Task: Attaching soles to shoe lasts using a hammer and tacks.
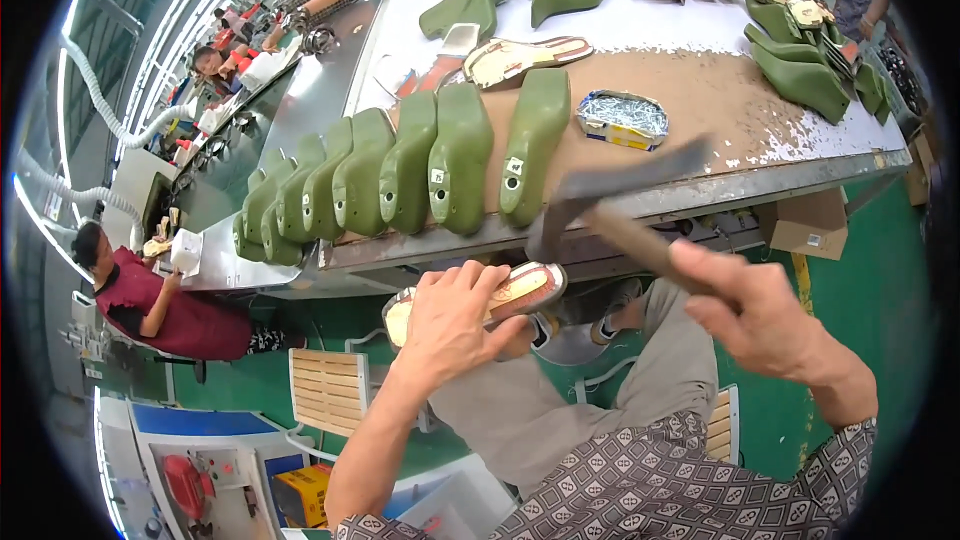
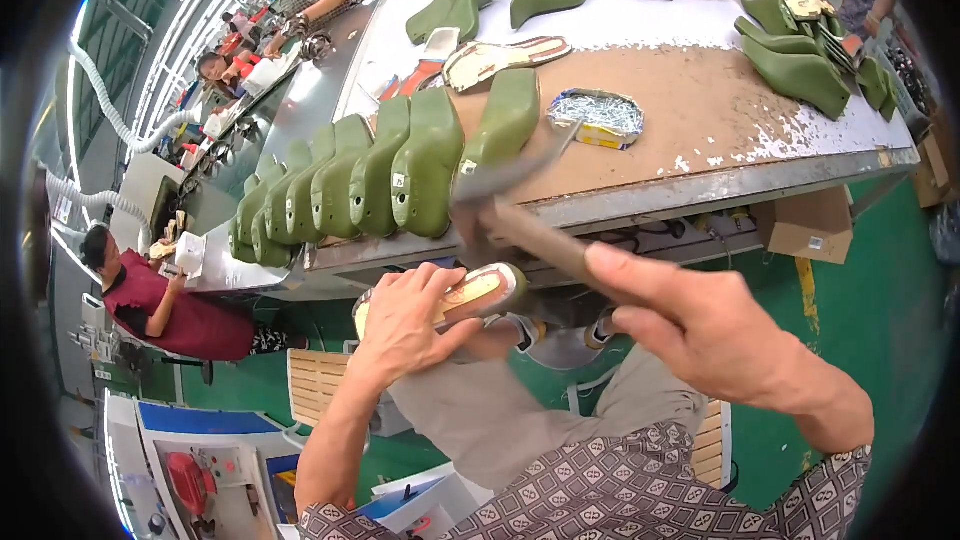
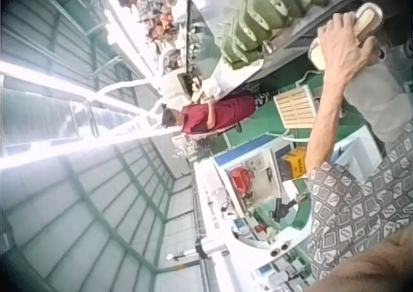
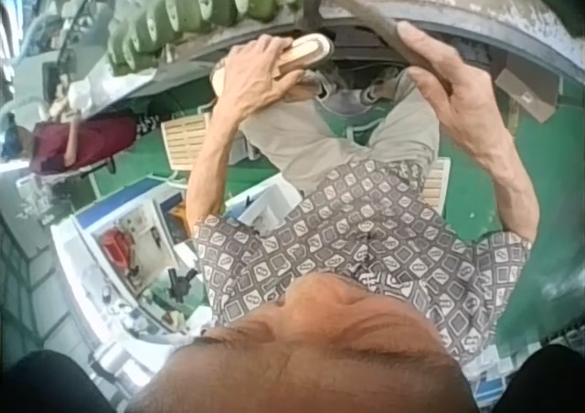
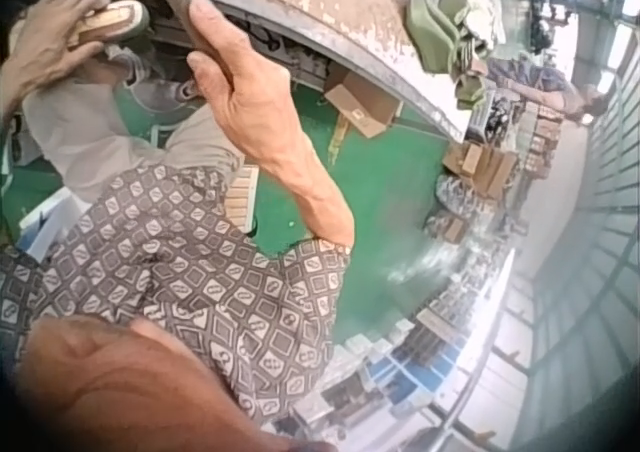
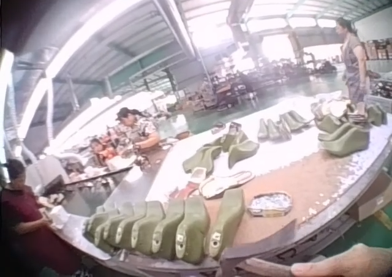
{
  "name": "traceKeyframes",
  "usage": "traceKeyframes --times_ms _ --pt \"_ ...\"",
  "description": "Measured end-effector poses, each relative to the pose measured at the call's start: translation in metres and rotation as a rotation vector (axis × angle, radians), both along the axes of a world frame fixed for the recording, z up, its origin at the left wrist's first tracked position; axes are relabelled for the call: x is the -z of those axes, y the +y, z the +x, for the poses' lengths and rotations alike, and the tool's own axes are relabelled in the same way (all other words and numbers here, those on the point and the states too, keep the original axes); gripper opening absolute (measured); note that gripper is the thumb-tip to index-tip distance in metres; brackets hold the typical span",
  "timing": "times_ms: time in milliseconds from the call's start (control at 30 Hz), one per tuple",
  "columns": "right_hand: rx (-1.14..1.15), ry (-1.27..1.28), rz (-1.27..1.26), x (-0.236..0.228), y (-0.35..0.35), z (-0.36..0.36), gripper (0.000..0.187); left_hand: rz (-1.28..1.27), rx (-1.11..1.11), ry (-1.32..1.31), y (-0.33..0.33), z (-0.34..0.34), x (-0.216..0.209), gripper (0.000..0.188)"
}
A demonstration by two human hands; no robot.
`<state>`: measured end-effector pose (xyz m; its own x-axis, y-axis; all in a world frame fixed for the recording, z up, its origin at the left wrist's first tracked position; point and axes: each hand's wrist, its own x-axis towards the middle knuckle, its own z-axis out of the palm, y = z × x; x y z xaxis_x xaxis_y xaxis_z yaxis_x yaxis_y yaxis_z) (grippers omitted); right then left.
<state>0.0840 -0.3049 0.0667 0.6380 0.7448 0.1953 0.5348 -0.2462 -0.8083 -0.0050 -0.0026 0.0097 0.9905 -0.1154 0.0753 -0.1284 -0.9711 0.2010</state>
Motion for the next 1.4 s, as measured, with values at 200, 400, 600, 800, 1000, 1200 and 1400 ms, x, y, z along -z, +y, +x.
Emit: traceKeyframes --times_ms 200,400,600,800,1000,1200,1400 --pt "0.012 -0.258 0.175 0.014 0.01 0.003 0.049 0.025 -0.009 -0.005 -0.005 -0.001 0.001 0.051" --pt "-0.032 -0.142 -0.002 -0.019 0.025 0.008 0.047 0.034 -0.018 0.021 -0.002 -0.002 0.001 0.05" --pt "-0.152 -0.036 0.27 0.016 0.021 0.002 0.052 0.026 -0.009 0.018 -0.005 0.0 0.001 0.048" --pt "-0.011 -0.144 0.117 -0.005 0.028 0.013 0.051 0.035 0.016 -0.049 0.0 -0.004 0.003 0.051" --pt "-0.095 0.045 -0.215 0.026 0.025 -0.002 0.051 0.008 0.019 -0.007 -0.004 -0.001 0.004 0.049" --pt "0.03 -0.03 0.107 0.027 0.024 -0.009 0.05 0.04 0.012 -0.07 -0.003 -0.004 0.005 0.05" --pt "-0.129 0.107 -0.232 0.031 0.025 -0.005 0.05 0.021 -0.008 -0.063 0.0 -0.003 0.006 0.051"
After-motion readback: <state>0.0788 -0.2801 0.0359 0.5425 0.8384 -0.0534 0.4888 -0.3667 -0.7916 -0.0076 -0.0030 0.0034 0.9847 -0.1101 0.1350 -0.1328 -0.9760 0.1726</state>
